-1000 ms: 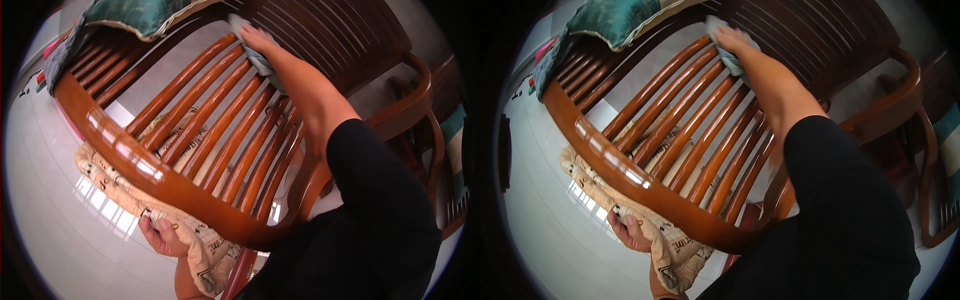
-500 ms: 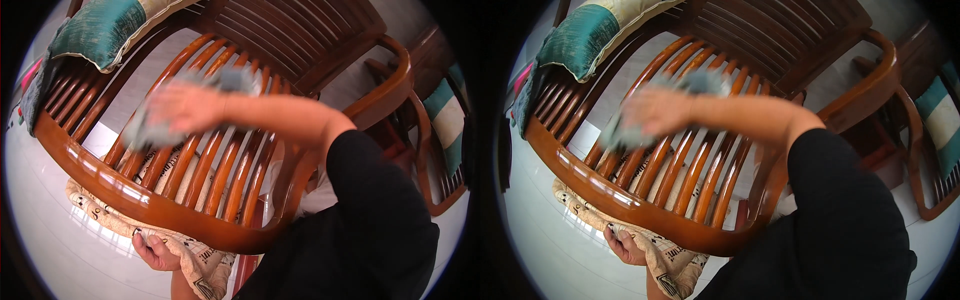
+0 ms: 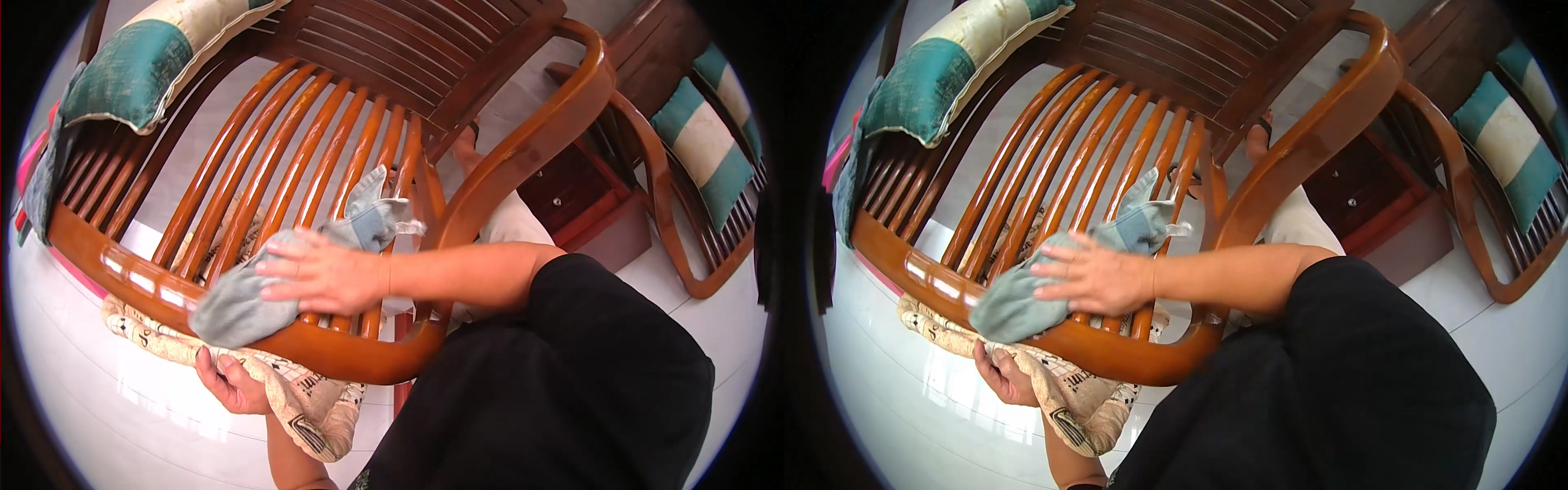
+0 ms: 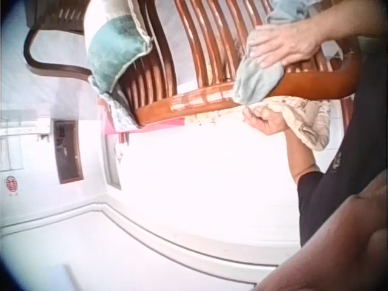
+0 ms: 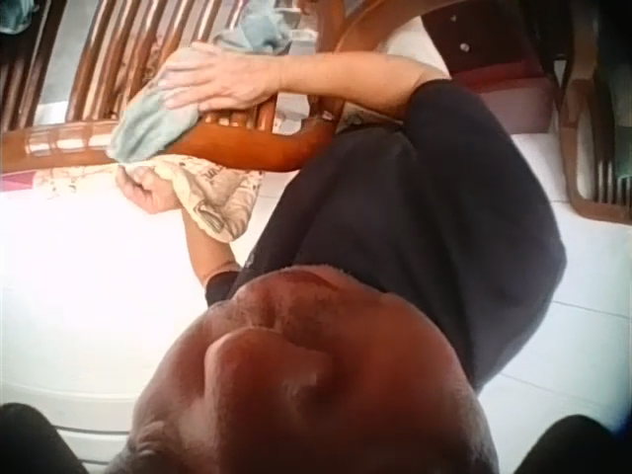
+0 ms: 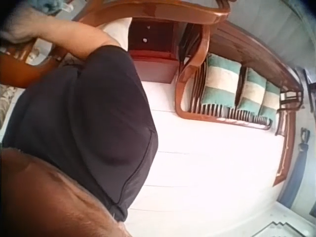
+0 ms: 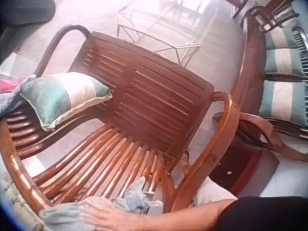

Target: The person cleans wooden furniture using a cloth by wiping down chairs, a small table, and benches, moving cushions aside to wipe the seats and frames.

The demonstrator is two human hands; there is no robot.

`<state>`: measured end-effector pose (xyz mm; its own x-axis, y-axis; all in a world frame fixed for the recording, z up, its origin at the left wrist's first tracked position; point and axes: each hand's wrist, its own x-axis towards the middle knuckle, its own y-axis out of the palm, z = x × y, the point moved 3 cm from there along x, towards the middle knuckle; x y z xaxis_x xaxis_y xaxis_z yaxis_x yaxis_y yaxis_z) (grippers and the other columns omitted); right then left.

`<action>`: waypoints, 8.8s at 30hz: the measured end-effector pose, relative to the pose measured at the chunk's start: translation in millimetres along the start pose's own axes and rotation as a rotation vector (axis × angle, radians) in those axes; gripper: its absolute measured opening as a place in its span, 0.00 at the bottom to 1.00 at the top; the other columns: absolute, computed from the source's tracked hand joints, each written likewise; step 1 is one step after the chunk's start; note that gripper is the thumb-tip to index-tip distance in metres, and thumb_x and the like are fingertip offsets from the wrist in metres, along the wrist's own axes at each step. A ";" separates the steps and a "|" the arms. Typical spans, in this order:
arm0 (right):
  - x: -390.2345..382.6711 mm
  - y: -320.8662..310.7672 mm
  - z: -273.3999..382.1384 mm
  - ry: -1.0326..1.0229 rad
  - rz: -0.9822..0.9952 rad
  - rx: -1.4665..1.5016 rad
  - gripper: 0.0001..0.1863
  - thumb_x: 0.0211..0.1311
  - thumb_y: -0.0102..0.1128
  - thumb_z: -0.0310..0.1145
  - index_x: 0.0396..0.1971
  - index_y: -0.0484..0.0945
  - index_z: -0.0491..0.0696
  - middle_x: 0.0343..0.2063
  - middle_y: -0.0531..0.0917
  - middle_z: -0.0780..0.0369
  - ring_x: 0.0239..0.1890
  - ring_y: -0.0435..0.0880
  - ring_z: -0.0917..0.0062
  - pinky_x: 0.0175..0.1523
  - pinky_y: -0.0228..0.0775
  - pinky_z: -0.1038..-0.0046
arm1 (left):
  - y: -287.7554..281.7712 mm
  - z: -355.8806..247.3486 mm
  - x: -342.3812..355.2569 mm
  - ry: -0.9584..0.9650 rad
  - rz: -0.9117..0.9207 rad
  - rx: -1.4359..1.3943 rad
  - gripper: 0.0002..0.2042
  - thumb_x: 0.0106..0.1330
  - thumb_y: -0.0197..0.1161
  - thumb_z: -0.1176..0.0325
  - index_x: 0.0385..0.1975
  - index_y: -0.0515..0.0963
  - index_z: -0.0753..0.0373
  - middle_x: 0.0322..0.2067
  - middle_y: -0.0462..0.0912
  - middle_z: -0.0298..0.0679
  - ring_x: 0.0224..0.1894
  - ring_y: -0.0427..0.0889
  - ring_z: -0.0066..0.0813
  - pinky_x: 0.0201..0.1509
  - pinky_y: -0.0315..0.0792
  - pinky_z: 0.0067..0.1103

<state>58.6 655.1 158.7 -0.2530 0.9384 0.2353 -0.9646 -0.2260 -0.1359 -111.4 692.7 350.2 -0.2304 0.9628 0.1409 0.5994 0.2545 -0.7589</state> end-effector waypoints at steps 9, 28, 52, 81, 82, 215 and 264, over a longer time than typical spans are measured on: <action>-59.7 -98.1 -279.8 1.683 -0.100 -0.096 0.40 0.71 0.35 0.63 0.67 0.76 0.48 0.70 0.72 0.50 0.72 0.69 0.49 0.76 0.59 0.57 | 3.3 -8.2 -2.4 -0.045 -0.010 0.030 0.15 0.74 0.53 0.80 0.58 0.78 0.74 0.61 0.74 0.50 0.65 0.73 0.43 0.71 0.68 0.37; 200.3 -144.1 -397.7 0.008 0.657 -1.199 0.22 0.73 0.48 0.46 0.64 0.77 0.65 0.68 0.72 0.67 0.77 0.60 0.68 0.75 0.47 0.37 | -67.3 19.7 -26.6 0.000 0.072 0.371 0.13 0.74 0.53 0.85 0.54 0.79 0.69 0.57 0.74 0.47 0.60 0.74 0.34 0.69 0.66 0.30; 154.8 -275.6 -408.8 -0.006 0.374 -1.588 0.32 0.69 0.54 0.40 0.74 0.64 0.59 0.73 0.67 0.51 0.75 0.63 0.55 0.73 0.53 0.41 | -52.7 -11.2 -17.1 0.292 0.135 0.493 0.10 0.64 0.70 0.81 0.44 0.83 0.70 0.41 0.82 0.55 0.41 0.79 0.46 0.49 0.77 0.39; -32.2 -371.6 -385.6 1.030 -0.325 -1.202 0.48 0.70 0.53 0.62 0.76 0.54 0.40 0.71 0.59 0.33 0.75 0.55 0.35 0.76 0.46 0.37 | -7.2 2.0 -2.9 0.636 -0.031 0.418 0.07 0.74 0.59 0.76 0.40 0.81 0.75 0.46 0.81 0.62 0.43 0.81 0.48 0.49 0.80 0.40; 14.6 -366.5 -392.8 1.033 -0.111 -1.097 0.44 0.70 0.55 0.58 0.72 0.61 0.38 0.69 0.64 0.35 0.73 0.59 0.38 0.75 0.48 0.39 | -9.1 -1.9 -3.1 0.628 -0.007 0.439 0.07 0.74 0.60 0.75 0.40 0.81 0.75 0.45 0.81 0.60 0.42 0.81 0.46 0.48 0.80 0.38; -433.2 -430.2 81.4 1.429 -0.703 0.114 0.09 0.57 0.56 0.31 0.34 0.82 0.46 0.30 0.80 0.62 0.32 0.79 0.71 0.39 0.73 0.64 | 12.2 -161.6 15.6 0.065 -0.181 -0.725 0.08 0.75 0.61 0.71 0.48 0.84 0.64 0.39 0.87 0.37 0.43 0.84 0.27 0.48 0.80 0.27; 61.2 93.9 215.0 0.527 0.052 -1.224 0.48 0.65 0.66 0.47 0.80 0.50 0.59 0.72 0.62 0.43 0.70 0.66 0.48 0.72 0.57 0.45 | -219.8 549.2 -328.0 -0.661 0.611 0.047 0.23 0.71 0.64 0.57 0.63 0.77 0.59 0.49 0.86 0.48 0.49 0.85 0.48 0.54 0.77 0.38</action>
<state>-63.4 635.2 367.2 0.0387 0.9869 -0.1564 -0.1965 -0.1460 -0.9696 -588.6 271.3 121.7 -0.2849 0.6767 -0.6789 0.7335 -0.3022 -0.6089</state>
